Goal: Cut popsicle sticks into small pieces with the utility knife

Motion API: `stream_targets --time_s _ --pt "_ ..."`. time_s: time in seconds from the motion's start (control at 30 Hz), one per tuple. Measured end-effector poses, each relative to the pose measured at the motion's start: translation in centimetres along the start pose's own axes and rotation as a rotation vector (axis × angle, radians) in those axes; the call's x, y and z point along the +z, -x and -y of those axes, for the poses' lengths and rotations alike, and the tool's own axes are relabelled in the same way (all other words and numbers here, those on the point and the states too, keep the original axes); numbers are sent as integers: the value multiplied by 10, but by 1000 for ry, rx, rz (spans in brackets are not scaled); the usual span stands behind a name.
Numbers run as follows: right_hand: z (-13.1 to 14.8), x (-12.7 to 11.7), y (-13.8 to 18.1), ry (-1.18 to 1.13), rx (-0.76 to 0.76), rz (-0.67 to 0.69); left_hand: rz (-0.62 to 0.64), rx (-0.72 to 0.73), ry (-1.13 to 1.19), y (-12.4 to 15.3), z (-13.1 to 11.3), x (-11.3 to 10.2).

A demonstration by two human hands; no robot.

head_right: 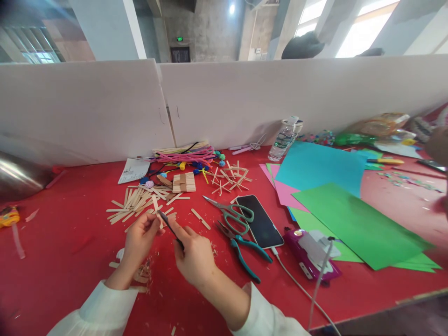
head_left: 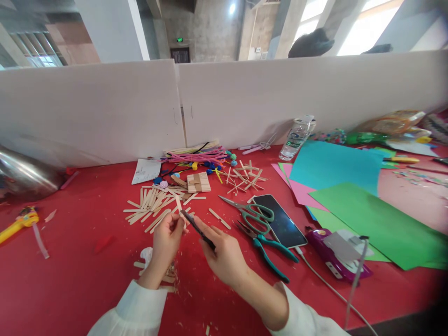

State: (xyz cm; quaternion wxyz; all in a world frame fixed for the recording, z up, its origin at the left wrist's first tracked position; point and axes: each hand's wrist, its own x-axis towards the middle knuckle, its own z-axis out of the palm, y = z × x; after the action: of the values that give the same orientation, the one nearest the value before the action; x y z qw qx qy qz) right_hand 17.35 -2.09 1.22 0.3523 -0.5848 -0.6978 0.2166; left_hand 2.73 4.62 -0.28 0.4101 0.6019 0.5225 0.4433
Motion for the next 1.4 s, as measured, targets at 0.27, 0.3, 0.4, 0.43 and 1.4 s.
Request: stream_targets --time_s 0.27,0.3,0.4,0.43,1.4 --pt "8 -1 7 551 -96 108 87 -76 42 -4 -8 -2" --pt "8 -1 7 531 -86 113 93 -75 35 -4 -7 -3" --pt "5 -1 3 260 -19 62 85 -49 1 -6 0 -4" --pt "3 -1 1 107 6 35 81 -36 -8 -6 3 -4" --pt "-22 1 -22 -776 359 -226 287 -183 198 7 -8 15"
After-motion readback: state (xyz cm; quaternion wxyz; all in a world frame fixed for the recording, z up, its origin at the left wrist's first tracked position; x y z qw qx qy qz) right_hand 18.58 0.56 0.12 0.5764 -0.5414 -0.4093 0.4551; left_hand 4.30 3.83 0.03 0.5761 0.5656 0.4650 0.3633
